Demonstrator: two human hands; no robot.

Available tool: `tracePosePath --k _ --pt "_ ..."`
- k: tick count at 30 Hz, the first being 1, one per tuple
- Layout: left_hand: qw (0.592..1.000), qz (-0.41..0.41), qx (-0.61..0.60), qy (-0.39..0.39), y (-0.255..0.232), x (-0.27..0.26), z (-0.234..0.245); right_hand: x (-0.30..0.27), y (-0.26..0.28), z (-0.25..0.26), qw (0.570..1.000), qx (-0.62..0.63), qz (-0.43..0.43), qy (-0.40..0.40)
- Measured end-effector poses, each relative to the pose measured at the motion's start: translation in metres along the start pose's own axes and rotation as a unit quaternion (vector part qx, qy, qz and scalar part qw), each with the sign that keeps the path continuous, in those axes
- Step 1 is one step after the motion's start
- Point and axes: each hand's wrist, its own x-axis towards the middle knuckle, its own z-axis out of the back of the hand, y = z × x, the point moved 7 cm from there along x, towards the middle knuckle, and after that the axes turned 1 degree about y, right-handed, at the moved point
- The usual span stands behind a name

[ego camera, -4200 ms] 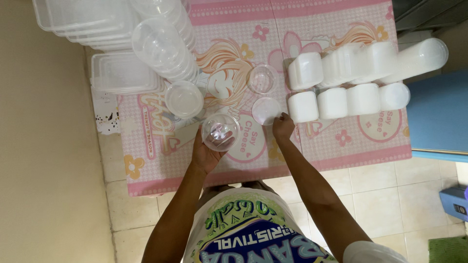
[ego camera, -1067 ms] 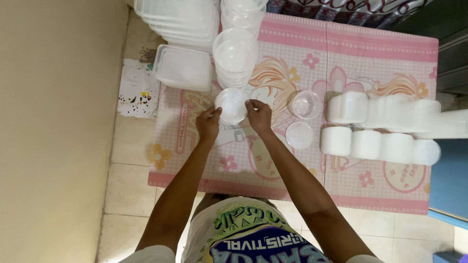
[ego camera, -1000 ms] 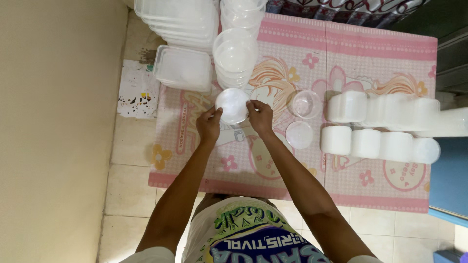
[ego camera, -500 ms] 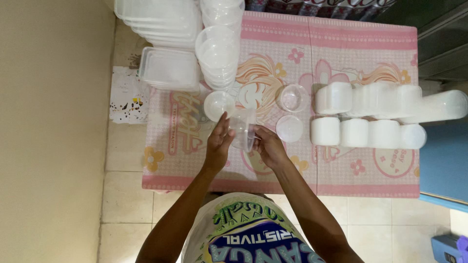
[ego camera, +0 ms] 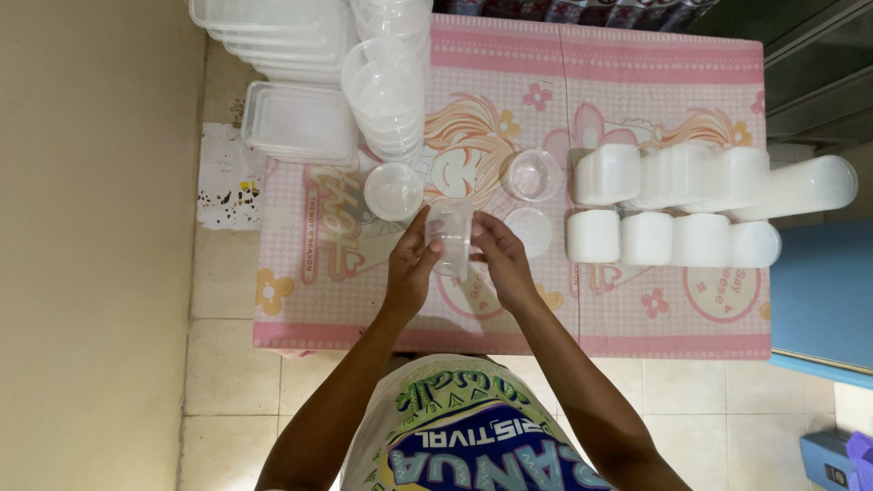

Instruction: The person repeatedly picks up small clear plastic containers and white lids from a table, aligns them, and snaps the lids onto the containers. The person then places the assembled containers back on the table and repeats the process with additional units.

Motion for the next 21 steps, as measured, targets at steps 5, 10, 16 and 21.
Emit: tracePosePath --k 5,10,16,21 --pt "0.999 -0.033 0.017 -0.002 0.0 -0.002 -0.005 -0.024 0.051 -0.012 0.979 -0.061 0.137 0.139" --pt "0.998 -0.027 0.052 0.001 0.001 -0.007 -0.007 -0.027 0.063 -0.022 0.981 -0.069 0.089 0.157" --pt "0.999 -0.02 0.039 -0.005 0.003 -0.012 -0.009 -0.031 0.065 -0.024 0.983 -0.034 0.075 0.163" --pt "0.999 -0.022 0.042 0.021 -0.007 -0.012 -0.015 -0.033 0.068 -0.026 0.984 -0.02 0.081 0.157"
